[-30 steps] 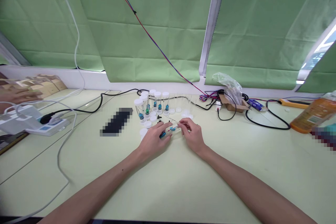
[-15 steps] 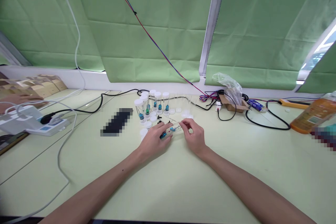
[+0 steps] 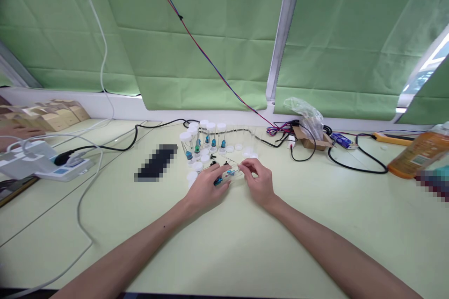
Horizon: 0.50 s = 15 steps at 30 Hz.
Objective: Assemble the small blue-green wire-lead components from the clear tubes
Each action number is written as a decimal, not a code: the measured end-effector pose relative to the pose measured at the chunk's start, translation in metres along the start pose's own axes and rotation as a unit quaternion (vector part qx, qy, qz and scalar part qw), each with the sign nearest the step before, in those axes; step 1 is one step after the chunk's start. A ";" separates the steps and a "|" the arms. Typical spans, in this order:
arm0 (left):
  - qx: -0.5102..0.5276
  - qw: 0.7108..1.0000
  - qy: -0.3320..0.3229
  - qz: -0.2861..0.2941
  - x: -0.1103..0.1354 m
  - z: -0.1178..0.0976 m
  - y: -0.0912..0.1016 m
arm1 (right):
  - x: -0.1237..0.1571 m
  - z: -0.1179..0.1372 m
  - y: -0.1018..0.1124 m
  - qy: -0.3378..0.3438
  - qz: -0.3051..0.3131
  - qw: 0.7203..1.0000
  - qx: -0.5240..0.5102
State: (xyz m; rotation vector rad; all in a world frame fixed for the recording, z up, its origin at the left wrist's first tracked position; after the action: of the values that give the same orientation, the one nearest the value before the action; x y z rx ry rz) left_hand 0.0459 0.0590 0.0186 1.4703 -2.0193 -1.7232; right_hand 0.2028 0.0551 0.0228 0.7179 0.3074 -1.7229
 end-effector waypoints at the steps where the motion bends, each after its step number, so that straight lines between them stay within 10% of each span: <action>1: 0.002 1.000 0.001 -0.002 0.000 0.000 0.000 | 0.000 0.000 -0.001 -0.004 0.005 1.000 -0.003; 15: 0.042 0.999 0.000 -0.032 -0.001 0.000 0.006 | 0.003 0.006 -0.008 0.025 0.044 0.999 0.015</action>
State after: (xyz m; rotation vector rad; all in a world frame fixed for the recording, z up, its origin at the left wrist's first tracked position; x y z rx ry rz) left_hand 0.0431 0.0595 0.0235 1.5771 -2.0911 -1.6791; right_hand 0.1933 0.0511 0.0242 0.7857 0.2812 -1.6312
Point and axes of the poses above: each hand's wrist, its own x-axis away from the middle knuckle, its own y-axis out of the back of the hand, z = x × y, the point moved 8 cm from there along -x, towards the middle knuckle, and after that the axes turned 9 degrees about -y, right-handed, at the moved point
